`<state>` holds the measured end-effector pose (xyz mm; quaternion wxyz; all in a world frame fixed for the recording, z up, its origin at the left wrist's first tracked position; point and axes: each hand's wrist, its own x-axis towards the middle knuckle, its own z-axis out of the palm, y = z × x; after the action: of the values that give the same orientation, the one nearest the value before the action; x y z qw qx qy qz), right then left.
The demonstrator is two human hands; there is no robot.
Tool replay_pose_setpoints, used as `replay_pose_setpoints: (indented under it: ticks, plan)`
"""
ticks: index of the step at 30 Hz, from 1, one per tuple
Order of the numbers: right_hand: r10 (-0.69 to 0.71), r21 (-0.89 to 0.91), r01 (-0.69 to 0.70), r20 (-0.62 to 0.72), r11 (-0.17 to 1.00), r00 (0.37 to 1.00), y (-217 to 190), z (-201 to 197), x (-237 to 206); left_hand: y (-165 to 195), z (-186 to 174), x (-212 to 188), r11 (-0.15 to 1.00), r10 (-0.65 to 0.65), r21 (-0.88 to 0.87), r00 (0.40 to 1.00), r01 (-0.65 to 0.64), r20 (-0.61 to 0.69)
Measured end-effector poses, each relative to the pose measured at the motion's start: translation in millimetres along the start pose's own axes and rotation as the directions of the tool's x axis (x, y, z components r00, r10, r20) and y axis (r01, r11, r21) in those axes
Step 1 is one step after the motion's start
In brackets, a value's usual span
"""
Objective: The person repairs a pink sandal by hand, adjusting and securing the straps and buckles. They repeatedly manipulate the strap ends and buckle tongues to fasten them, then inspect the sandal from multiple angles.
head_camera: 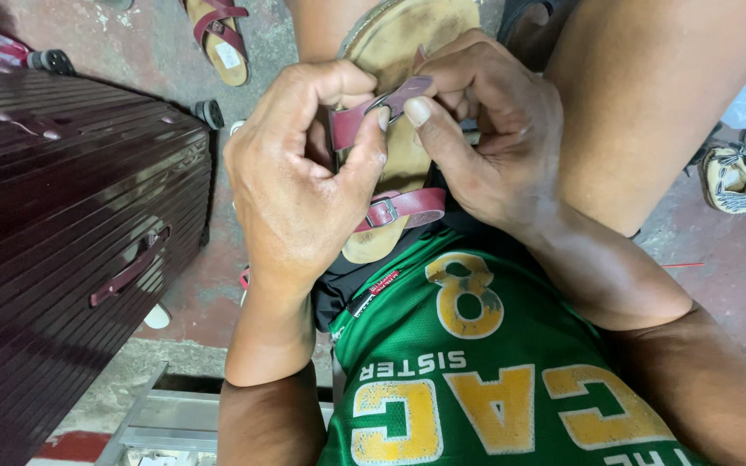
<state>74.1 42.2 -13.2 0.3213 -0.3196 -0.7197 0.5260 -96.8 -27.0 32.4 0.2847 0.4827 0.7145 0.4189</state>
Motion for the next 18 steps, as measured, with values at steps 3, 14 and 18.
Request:
replay_pose_setpoints:
  ticks: [3,14,18]
  plan:
    - [0.007,-0.016,-0.007,-0.007,1.000,1.000,-1,0,1,2,2,2,0.999,0.031,-0.043,1.000,-0.031,0.000]
    - [0.056,-0.119,-0.050,0.051,0.992,0.997,1,-10,2,-2,11,-1,0.996,0.086,-0.032,0.996,-0.086,0.004]
    - [0.116,0.102,-0.120,0.044,0.988,0.992,6,-9,-1,-2,8,-3,0.994,0.101,-0.042,0.994,-0.099,0.039]
